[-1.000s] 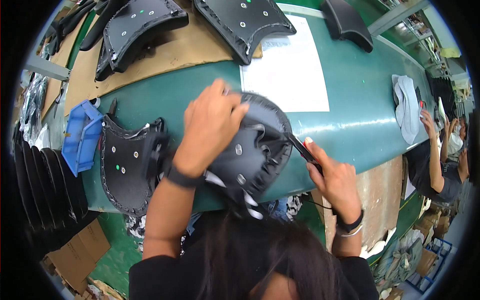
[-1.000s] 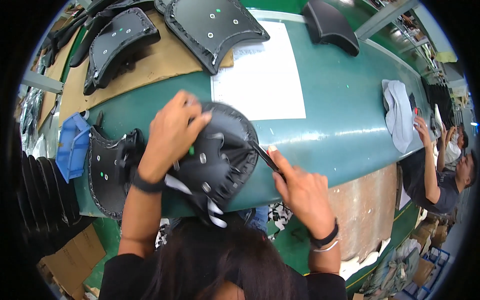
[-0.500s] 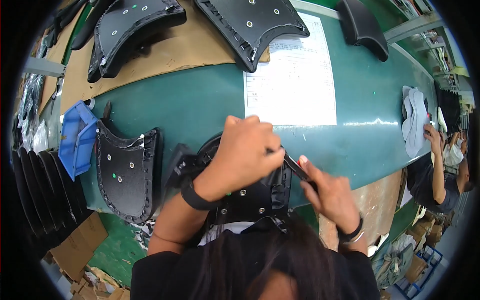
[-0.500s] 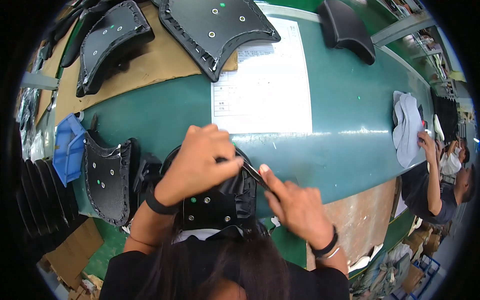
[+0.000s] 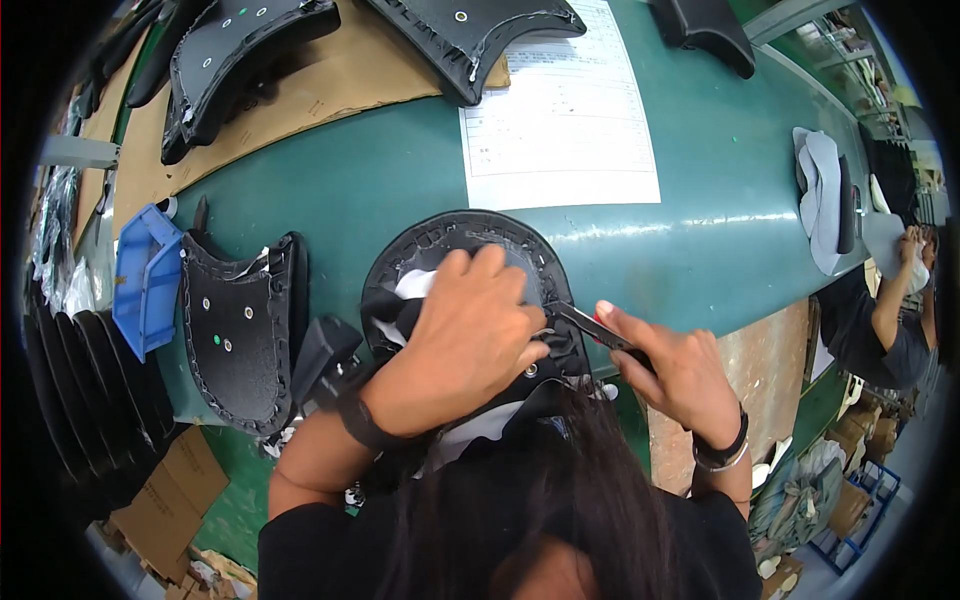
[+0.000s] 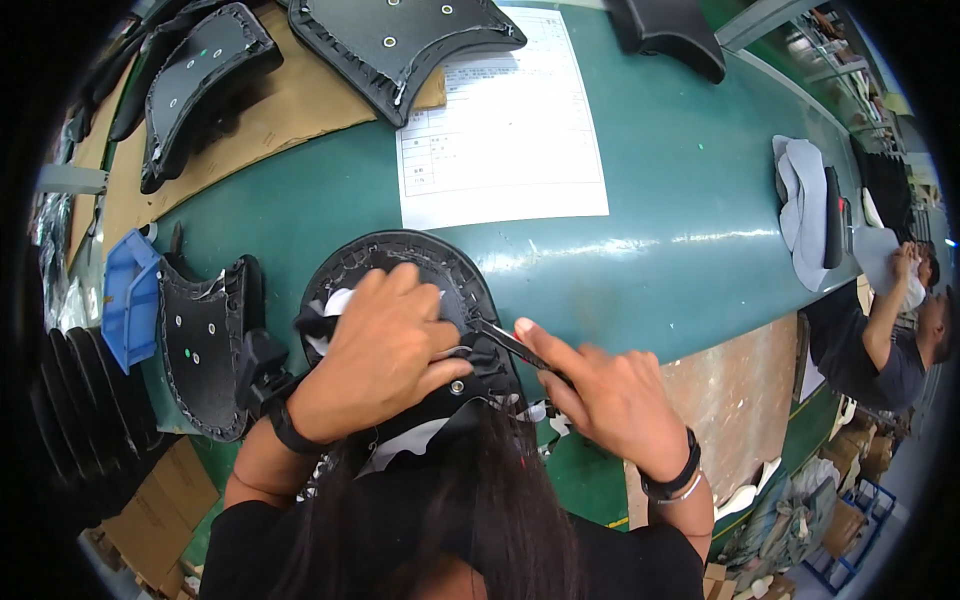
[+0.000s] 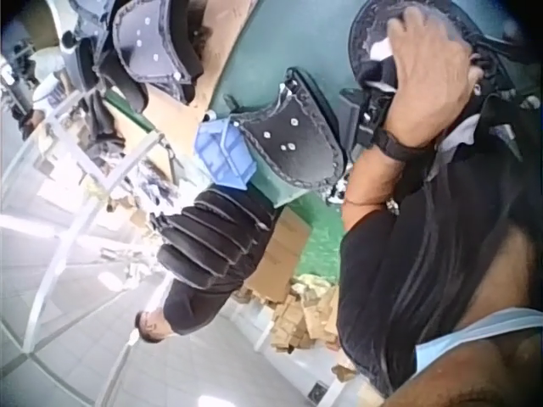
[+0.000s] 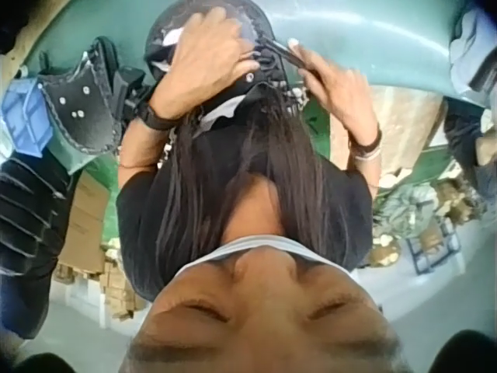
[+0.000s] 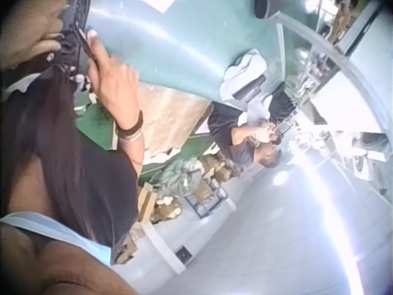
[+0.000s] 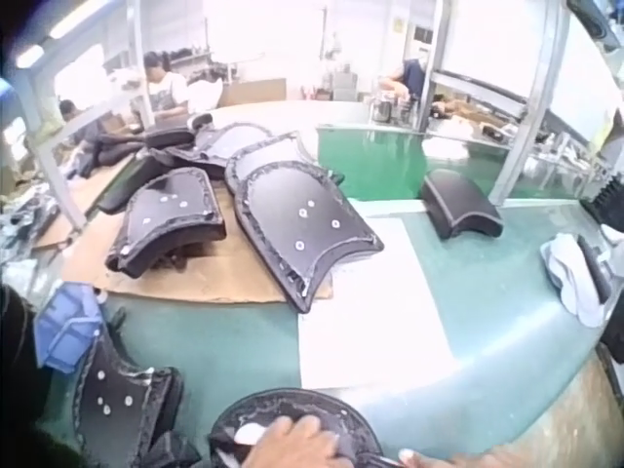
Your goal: The person trims excess fabric or plastic from upholstered chair components using a utility knife.
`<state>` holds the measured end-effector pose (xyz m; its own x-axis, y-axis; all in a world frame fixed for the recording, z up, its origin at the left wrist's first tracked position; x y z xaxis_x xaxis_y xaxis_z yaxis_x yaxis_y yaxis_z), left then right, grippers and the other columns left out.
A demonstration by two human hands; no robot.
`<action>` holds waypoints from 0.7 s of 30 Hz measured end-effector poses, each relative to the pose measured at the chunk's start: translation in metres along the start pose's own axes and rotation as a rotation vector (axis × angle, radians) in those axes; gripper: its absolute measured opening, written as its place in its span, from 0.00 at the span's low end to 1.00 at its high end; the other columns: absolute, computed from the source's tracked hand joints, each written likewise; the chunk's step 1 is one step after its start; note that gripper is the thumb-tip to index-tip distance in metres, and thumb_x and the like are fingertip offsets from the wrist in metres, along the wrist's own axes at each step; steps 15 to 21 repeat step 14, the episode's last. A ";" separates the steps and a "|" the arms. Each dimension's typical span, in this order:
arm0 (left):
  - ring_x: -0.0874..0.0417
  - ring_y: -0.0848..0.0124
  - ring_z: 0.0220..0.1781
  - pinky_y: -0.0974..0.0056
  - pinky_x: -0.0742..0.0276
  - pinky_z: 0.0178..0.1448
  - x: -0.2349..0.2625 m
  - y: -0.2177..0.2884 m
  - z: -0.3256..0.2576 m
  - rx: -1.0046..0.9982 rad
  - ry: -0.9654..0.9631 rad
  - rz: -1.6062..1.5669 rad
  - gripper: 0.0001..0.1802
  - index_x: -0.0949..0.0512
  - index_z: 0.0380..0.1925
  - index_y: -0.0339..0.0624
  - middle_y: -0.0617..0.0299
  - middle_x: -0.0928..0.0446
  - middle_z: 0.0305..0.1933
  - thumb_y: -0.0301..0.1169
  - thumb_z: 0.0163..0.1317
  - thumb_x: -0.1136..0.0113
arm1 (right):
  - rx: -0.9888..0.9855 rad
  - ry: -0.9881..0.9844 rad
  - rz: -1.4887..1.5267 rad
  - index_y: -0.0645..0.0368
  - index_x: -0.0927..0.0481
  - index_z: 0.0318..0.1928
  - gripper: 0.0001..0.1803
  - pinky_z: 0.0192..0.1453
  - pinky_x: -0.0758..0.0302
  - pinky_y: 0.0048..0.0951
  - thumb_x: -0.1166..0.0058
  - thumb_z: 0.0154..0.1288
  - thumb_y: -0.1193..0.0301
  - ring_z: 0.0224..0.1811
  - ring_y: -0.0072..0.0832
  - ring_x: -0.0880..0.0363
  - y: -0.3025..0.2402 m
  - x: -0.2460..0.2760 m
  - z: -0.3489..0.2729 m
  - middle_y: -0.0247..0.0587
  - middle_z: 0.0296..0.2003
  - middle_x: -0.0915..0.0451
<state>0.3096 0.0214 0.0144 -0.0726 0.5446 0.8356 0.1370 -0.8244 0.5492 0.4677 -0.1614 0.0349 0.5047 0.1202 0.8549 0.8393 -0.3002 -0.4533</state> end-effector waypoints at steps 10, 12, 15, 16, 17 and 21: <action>0.16 0.67 0.40 0.67 0.19 0.43 0.006 -0.014 0.014 0.003 0.701 -1.636 0.14 0.24 0.29 0.32 0.48 0.20 0.45 0.31 0.73 0.49 | -0.225 -0.092 0.158 0.52 0.27 0.64 0.30 0.37 0.21 0.39 0.38 0.59 0.73 0.33 0.49 0.17 -0.012 -0.026 -0.068 0.52 0.38 0.16; 0.22 0.72 0.24 0.65 0.21 0.34 0.013 -0.005 0.019 0.180 0.209 -1.204 0.16 0.23 0.32 0.38 0.49 0.17 0.41 0.40 0.71 0.45 | -0.198 -0.050 0.115 0.52 0.27 0.64 0.30 0.37 0.21 0.39 0.38 0.59 0.73 0.33 0.48 0.17 -0.009 -0.021 -0.061 0.51 0.37 0.16; 0.22 0.69 0.35 0.64 0.23 0.42 0.005 0.002 0.025 -0.032 0.034 -0.264 0.13 0.20 0.37 0.41 0.56 0.15 0.39 0.40 0.68 0.40 | -0.133 -0.014 0.076 0.52 0.26 0.63 0.29 0.37 0.21 0.38 0.38 0.59 0.73 0.32 0.46 0.17 -0.004 -0.016 -0.050 0.51 0.37 0.16; 0.22 0.69 0.35 0.64 0.23 0.42 0.005 0.002 0.025 -0.032 0.034 -0.264 0.13 0.20 0.37 0.41 0.56 0.15 0.39 0.40 0.68 0.40 | -0.133 -0.014 0.076 0.52 0.26 0.63 0.29 0.37 0.21 0.38 0.38 0.59 0.73 0.32 0.46 0.17 -0.004 -0.016 -0.050 0.51 0.37 0.16; 0.22 0.69 0.35 0.64 0.23 0.42 0.005 0.002 0.025 -0.032 0.034 -0.264 0.13 0.20 0.37 0.41 0.56 0.15 0.39 0.40 0.68 0.40 | -0.133 -0.014 0.076 0.52 0.26 0.63 0.29 0.37 0.21 0.38 0.38 0.59 0.73 0.32 0.46 0.17 -0.004 -0.016 -0.050 0.51 0.37 0.16; 0.22 0.69 0.35 0.64 0.23 0.42 0.005 0.002 0.025 -0.032 0.034 -0.264 0.13 0.20 0.37 0.41 0.56 0.15 0.39 0.40 0.68 0.40 | -0.133 -0.014 0.076 0.52 0.26 0.63 0.29 0.37 0.21 0.38 0.38 0.59 0.73 0.32 0.46 0.17 -0.004 -0.016 -0.050 0.51 0.37 0.16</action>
Point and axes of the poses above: each hand's wrist, its own z-axis towards the middle knuckle, its own x-axis out of the back of the hand, y = z × x, the point moved 1 cm from there along z, towards the middle knuckle
